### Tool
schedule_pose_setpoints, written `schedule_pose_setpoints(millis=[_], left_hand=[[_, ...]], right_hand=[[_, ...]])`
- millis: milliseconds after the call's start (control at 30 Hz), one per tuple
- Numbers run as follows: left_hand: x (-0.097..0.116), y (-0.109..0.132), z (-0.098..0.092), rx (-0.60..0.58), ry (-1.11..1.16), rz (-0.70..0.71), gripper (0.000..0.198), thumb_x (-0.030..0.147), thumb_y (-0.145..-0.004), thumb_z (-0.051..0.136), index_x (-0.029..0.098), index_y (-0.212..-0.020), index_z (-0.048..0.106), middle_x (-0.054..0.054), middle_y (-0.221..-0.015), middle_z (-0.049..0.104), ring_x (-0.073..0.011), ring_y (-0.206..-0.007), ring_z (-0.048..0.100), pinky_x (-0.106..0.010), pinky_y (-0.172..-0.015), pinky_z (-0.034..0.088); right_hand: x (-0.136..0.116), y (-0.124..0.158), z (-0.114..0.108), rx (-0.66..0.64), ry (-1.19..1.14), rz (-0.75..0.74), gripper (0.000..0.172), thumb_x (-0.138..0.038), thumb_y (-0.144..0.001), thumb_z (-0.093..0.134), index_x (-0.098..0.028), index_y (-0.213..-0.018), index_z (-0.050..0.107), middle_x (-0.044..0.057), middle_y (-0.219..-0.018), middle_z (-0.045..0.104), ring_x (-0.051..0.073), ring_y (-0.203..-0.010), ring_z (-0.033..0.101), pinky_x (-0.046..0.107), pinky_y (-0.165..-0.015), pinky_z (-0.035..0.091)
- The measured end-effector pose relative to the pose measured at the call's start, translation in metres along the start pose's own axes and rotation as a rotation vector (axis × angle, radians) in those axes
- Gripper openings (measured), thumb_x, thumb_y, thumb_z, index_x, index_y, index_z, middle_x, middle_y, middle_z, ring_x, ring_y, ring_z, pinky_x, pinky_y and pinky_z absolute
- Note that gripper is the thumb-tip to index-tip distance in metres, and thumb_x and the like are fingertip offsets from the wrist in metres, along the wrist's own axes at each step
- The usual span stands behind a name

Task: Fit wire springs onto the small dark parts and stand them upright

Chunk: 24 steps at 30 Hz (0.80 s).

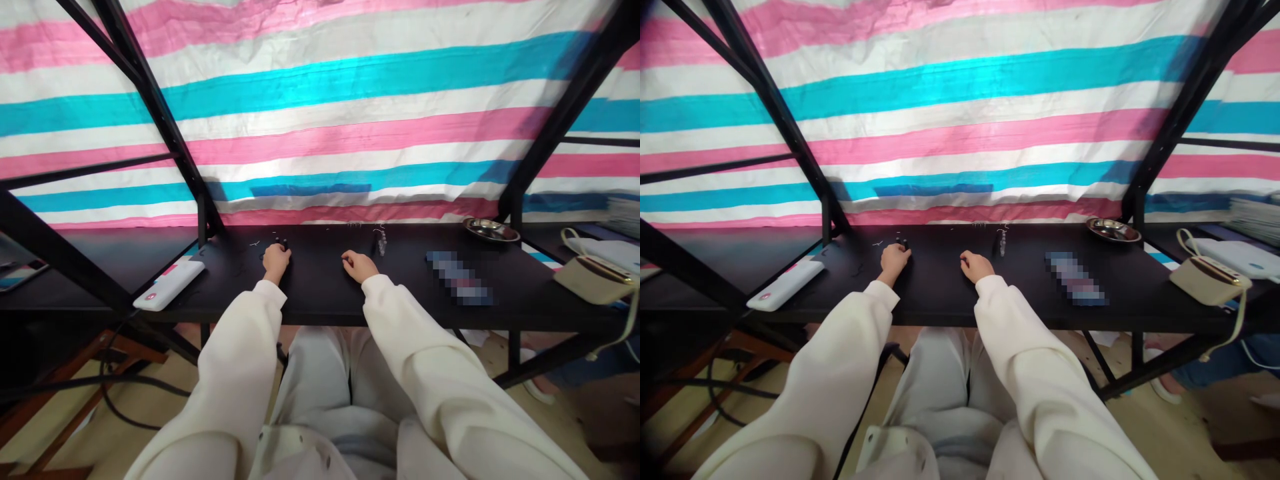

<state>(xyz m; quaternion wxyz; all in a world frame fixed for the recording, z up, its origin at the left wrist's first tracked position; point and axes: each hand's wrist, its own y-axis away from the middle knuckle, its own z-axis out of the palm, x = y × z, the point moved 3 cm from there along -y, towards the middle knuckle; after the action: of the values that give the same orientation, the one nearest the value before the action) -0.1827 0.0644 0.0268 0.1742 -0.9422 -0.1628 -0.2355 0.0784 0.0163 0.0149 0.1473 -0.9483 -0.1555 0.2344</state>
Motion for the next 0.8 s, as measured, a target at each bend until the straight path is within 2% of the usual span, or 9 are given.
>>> schedule_pose_setpoints(millis=[200, 433, 800], left_hand=[[0.0004, -0.0030, 0.0016, 0.030, -0.005, -0.028, 0.029, 0.039, -0.072, 0.056, 0.019, -0.090, 0.068, -0.014, -0.092, 0.066, -0.0271, -0.087, 0.061, -0.033, -0.070, 0.044], [0.0027, -0.0046, 0.0033, 0.049, -0.012, -0.040, 0.027, 0.039, -0.073, 0.056, 0.018, -0.085, 0.069, -0.015, -0.089, 0.066, -0.0277, -0.086, 0.062, -0.034, -0.069, 0.045], [0.0070, -0.0007, 0.0020, 0.016, -0.083, -0.025, 0.027, 0.037, -0.075, 0.055, 0.016, -0.085, 0.067, -0.016, -0.089, 0.065, -0.0281, -0.087, 0.062, -0.034, -0.069, 0.045]], right_hand=[[-0.0003, 0.0001, -0.0008, -0.006, 0.007, 0.005, 0.023, -0.024, -0.083, 0.045, -0.021, -0.100, 0.059, 0.000, -0.074, 0.064, 0.013, -0.070, 0.058, 0.022, -0.065, 0.038], [0.0007, -0.0002, -0.0005, -0.004, 0.004, 0.007, 0.022, -0.024, -0.083, 0.045, -0.022, -0.099, 0.059, 0.000, -0.074, 0.064, 0.013, -0.070, 0.058, 0.022, -0.063, 0.038], [0.0015, 0.0006, -0.0029, 0.003, 0.017, 0.027, 0.021, -0.024, -0.082, 0.045, -0.022, -0.097, 0.060, 0.000, -0.073, 0.064, 0.013, -0.068, 0.057, 0.021, -0.061, 0.036]])
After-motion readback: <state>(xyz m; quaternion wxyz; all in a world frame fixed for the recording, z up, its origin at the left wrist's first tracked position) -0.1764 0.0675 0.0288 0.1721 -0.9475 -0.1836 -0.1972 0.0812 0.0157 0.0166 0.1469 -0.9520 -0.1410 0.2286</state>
